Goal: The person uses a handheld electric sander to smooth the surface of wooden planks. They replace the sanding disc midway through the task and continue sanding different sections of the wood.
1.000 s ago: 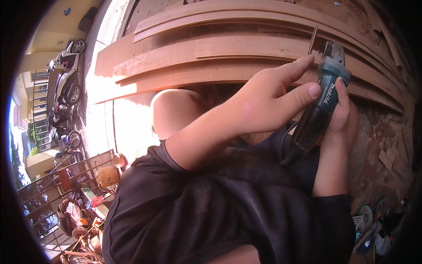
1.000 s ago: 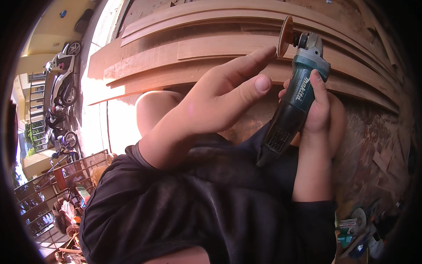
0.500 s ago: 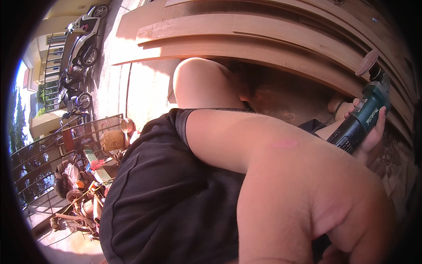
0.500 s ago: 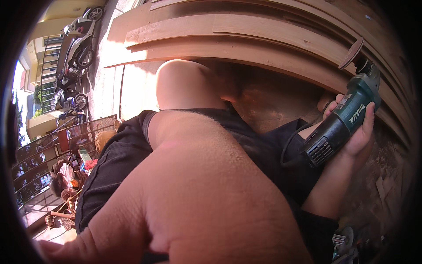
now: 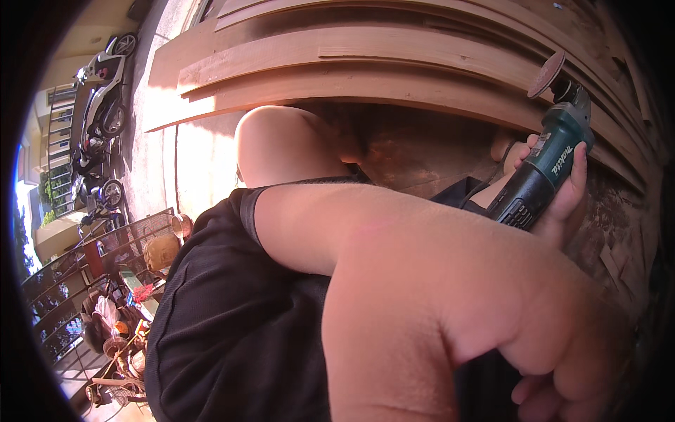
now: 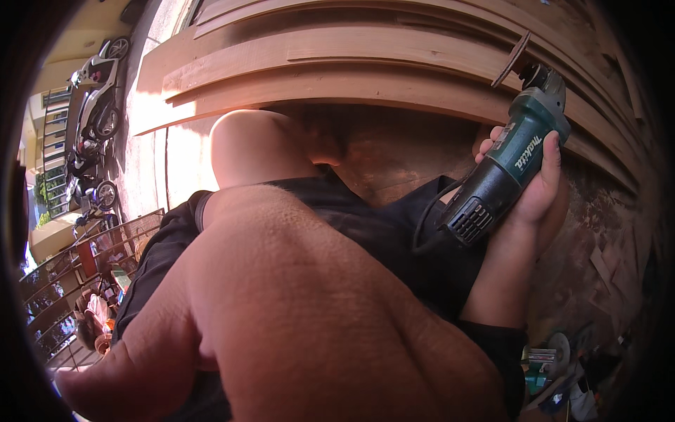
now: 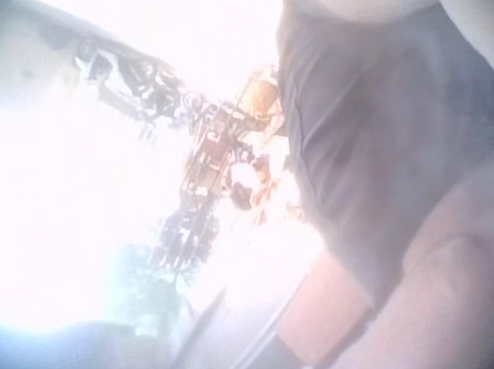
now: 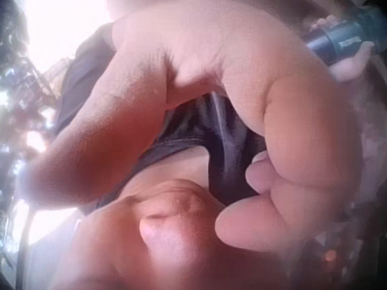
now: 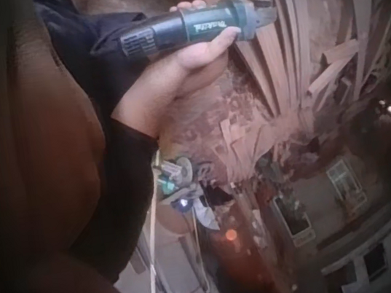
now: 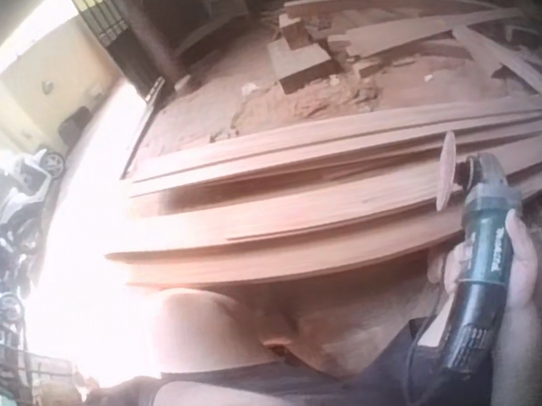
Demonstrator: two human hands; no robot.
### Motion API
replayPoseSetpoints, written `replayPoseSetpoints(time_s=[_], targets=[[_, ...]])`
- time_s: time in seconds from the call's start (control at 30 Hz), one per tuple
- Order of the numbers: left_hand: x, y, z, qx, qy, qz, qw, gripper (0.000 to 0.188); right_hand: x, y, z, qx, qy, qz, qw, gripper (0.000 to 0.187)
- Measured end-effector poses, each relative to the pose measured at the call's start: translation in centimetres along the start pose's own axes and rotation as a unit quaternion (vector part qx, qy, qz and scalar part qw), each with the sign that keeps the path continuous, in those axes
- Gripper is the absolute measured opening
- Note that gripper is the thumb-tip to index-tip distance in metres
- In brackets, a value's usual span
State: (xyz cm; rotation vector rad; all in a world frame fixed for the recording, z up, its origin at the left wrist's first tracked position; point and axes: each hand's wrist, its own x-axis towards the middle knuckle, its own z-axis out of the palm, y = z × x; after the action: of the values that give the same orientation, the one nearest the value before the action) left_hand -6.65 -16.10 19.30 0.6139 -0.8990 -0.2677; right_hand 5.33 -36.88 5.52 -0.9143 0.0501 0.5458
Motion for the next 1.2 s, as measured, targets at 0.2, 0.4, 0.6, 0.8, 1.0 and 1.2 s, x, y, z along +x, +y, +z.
replayPoseSetpoints(time_s=[0.2,0.4,0.6,0.8,1.0,1.2], targets=[[-0.1,0.4,-0.1,0.013,0.006,-0.030,0.999,0.060,-0.2,0.4,-0.2,0.073,-0.051,0.023,0.996,0.084],[-3.2,0.4,-5.4,0.183,0.158,-0.189,0.952,0.058,-0.7,0.6,0.9,0.100,0.002,-0.005,0.995,0.083],[-8.1,-6.5,-6.5,0.442,0.140,-0.348,0.815,0.106,0.8,0.6,0.3,0.043,0.003,-0.019,0.999,0.070],[-9.0,-5.1,-9.2,0.441,0.075,-0.426,0.786,0.097,2.2,0.5,2.8,-0.049,0.102,0.061,0.992,0.051],[-16.5,-5.1,-16.0,0.499,0.123,-0.515,0.687,0.075,10.6,3.7,9.2,-0.360,0.039,-0.089,0.928,0.043],[-16.4,-4.2,-18.2,0.565,0.088,-0.582,0.578,0.072,19.1,10.3,6.1,-0.604,0.152,0.059,0.780,0.053]])
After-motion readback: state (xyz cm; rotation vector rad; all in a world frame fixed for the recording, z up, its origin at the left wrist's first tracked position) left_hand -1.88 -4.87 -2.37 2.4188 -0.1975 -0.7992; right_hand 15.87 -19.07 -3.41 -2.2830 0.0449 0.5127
